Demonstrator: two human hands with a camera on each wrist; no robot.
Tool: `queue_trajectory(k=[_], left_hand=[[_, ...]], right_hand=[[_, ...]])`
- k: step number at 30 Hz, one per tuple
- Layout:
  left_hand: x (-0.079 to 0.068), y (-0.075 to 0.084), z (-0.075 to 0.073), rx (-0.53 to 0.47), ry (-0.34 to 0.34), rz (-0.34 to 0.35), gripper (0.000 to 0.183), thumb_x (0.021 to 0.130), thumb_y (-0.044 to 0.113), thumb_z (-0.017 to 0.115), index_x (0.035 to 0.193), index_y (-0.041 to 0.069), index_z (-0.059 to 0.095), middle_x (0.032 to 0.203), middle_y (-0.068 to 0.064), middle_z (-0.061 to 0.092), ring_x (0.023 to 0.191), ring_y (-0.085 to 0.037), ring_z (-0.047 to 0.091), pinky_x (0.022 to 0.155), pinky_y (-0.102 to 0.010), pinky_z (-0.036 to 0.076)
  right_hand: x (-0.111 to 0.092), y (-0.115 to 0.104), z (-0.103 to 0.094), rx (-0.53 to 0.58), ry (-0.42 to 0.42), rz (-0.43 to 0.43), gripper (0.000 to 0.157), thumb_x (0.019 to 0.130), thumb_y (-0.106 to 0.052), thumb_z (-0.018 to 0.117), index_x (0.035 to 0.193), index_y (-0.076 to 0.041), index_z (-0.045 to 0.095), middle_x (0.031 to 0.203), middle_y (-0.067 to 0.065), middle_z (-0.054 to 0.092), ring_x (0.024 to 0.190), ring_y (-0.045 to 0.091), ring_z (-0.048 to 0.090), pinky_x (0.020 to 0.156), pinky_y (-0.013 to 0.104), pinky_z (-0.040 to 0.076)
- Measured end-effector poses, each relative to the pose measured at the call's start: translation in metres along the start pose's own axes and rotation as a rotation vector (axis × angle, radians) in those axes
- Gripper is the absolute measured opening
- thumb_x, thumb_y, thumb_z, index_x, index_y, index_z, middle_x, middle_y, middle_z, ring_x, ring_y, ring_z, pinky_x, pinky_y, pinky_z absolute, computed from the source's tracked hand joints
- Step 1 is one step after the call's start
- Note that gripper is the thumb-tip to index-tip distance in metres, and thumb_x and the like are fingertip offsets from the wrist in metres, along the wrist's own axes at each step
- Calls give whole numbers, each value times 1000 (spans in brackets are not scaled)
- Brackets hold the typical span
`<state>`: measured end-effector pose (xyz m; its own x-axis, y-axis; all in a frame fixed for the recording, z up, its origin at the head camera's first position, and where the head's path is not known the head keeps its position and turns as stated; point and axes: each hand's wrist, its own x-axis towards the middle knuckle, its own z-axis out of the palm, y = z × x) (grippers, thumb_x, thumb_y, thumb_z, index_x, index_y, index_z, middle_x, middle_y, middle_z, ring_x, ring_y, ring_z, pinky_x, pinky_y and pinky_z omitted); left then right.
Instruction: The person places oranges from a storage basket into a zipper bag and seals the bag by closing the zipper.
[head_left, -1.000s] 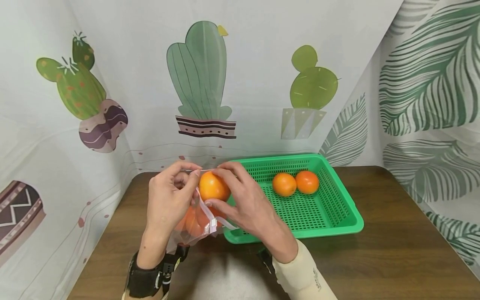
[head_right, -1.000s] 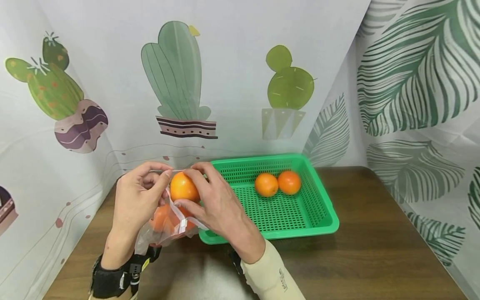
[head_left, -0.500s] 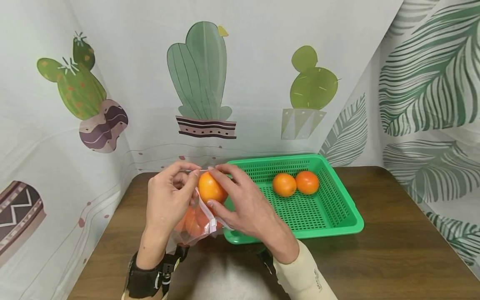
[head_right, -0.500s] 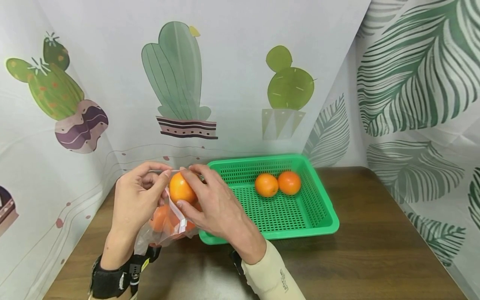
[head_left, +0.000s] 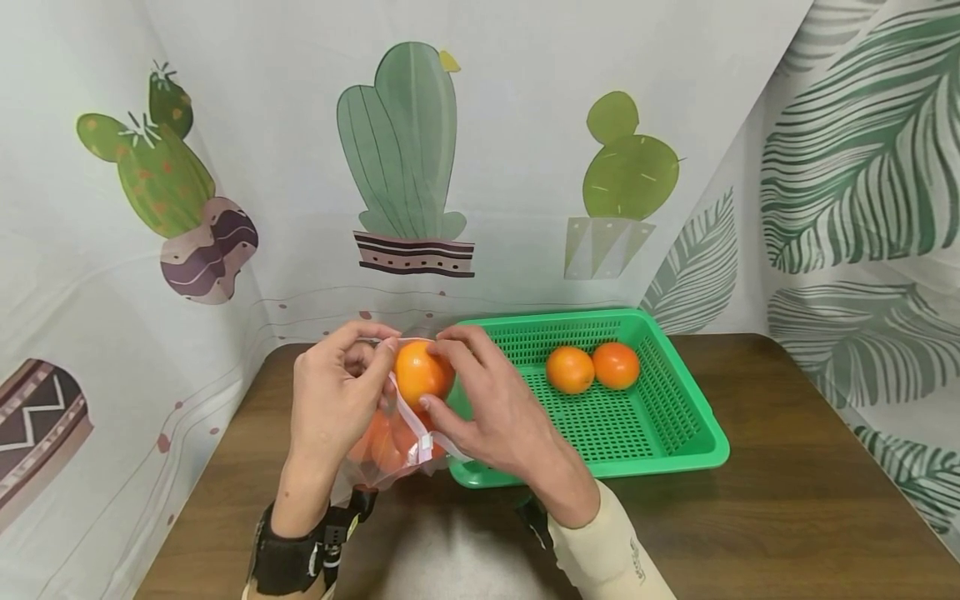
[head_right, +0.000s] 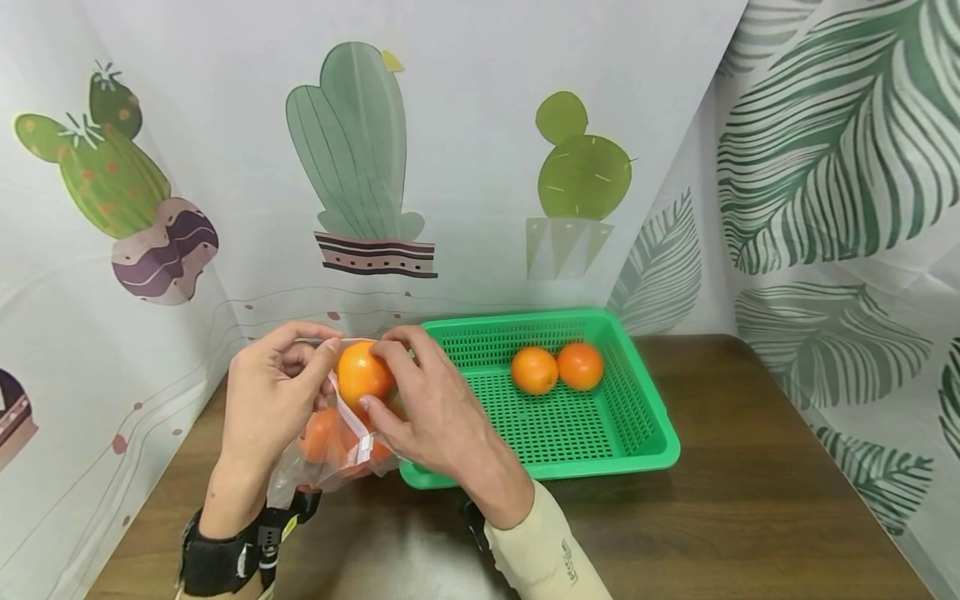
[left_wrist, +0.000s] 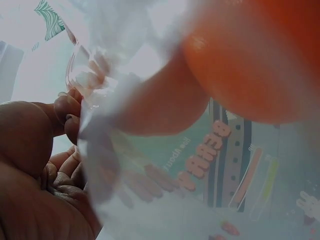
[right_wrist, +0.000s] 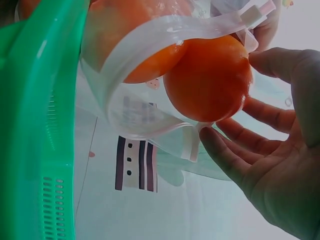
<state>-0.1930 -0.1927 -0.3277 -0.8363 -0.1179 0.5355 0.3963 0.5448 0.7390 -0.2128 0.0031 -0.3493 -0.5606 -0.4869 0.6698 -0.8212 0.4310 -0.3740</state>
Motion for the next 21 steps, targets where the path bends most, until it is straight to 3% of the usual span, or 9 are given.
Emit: queue_trajectory(k=[9, 16, 21], left_hand=[[-1, 27, -5, -5, 3, 47, 7, 94, 7, 68, 99, 3, 71, 52, -3, 57, 41, -19, 54, 40, -21, 40], [-2, 31, -6, -6, 10, 38, 6, 95, 6, 66, 98, 4, 71, 52, -3, 58, 40, -21, 54, 39, -21, 40], [-1, 28, -6, -9, 14, 5, 7, 95, 7, 67, 99, 5, 71, 53, -2, 57, 41, -19, 54, 39, -21, 39]], right_hand=[[0, 2, 0, -22, -12, -53, 48, 91, -26, 71, 135, -10, 60, 132, 9, 52, 111, 18, 55, 92, 26, 52], [1, 2, 0, -21, 2, -69, 52, 90, -23, 70, 136, -5, 53, 133, 8, 52, 117, 18, 53, 98, 27, 49], [1, 3, -3, -11, 22, -41, 39, 89, -21, 70, 122, -5, 58, 130, 9, 53, 115, 19, 55, 99, 29, 49]])
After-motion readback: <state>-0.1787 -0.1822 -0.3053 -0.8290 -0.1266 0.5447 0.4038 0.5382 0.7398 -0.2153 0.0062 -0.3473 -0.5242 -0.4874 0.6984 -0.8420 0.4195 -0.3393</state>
